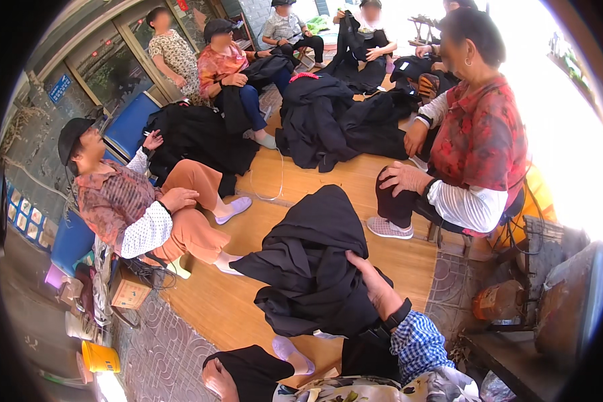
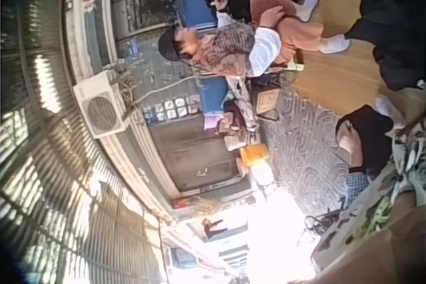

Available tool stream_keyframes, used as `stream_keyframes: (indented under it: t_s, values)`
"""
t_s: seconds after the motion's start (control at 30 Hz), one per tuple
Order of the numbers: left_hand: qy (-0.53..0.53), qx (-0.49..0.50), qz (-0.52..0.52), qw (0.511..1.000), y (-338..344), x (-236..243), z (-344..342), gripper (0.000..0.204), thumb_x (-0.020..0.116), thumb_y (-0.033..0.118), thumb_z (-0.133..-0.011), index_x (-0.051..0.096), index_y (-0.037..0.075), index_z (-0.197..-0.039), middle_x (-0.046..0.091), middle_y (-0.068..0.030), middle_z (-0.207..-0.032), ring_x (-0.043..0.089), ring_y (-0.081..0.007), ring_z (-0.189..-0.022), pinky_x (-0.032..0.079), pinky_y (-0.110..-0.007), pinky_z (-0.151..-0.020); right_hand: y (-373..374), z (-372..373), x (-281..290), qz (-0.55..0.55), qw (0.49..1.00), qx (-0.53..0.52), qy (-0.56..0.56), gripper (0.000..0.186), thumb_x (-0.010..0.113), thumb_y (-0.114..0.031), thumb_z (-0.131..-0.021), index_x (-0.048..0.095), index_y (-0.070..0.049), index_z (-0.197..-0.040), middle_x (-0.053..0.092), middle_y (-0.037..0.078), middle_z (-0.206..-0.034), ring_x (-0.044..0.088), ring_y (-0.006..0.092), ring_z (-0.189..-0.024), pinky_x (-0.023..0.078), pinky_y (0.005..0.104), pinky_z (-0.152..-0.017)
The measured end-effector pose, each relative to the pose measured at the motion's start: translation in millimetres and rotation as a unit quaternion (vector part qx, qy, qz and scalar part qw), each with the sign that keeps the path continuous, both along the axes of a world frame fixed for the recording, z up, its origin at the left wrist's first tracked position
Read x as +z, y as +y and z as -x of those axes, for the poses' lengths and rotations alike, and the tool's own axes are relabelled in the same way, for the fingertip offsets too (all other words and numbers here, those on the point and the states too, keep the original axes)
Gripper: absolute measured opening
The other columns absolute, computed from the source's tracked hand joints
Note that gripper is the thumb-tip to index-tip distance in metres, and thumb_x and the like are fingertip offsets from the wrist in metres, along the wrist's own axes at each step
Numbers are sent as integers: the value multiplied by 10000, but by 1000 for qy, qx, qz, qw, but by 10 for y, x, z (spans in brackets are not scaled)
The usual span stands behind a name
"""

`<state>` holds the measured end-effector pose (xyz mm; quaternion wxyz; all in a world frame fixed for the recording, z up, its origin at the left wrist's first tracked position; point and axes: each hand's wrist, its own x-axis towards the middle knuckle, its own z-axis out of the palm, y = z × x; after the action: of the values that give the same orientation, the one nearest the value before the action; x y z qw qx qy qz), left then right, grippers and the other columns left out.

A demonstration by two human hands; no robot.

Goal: Handling and stitching black fabric components in an outdoor workshop.

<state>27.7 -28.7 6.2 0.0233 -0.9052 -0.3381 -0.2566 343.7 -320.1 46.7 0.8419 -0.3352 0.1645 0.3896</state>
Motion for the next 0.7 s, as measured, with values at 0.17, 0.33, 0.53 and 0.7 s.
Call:
stream_keyframes:
  t_s: [0.17, 0.33, 0.53, 0.7]
  values:
    - [7, -12, 1, 1000, -22, 57, -14, 251, 485, 226, -849, 547, 25, -712, 541, -177, -636, 514, -340, -566, 409, -430, -537, -4, 6, 38, 11, 1000, 2, -9, 592, 621, -344, -784, 432, 20, -1210, 546, 131, -1138, 548, 234, -1003, 434, 338, -881]
    - [2, -12, -1, 1000, -42, 128, -62, 245, 499, 215, -837, 540, 24, -688, 536, -176, -627, 511, -340, -562, 408, -428, -535, 3, -2, 23, -12, 1000, -6, 4, 564, 612, -330, -793, 435, 14, -1204, 551, 133, -1128, 558, 238, -987, 445, 348, -873]
    - [-2, 6, -28, 1000, -63, 124, -93, 232, 512, 220, -831, 544, 38, -691, 545, -155, -627, 519, -328, -567, 414, -424, -537, -3, -39, 17, -14, 1000, -5, 12, 539, 602, -315, -803, 440, 17, -1196, 556, 138, -1118, 563, 240, -978, 450, 352, -869]
    - [23, 11, -17, 1000, -58, 104, -88, 221, 517, 228, -831, 558, 46, -714, 559, -147, -644, 529, -319, -576, 421, -421, -546, -21, -73, 32, 11, 1000, -3, 8, 564, 612, -331, -793, 441, 20, -1200, 555, 131, -1125, 558, 241, -985, 441, 342, -874]
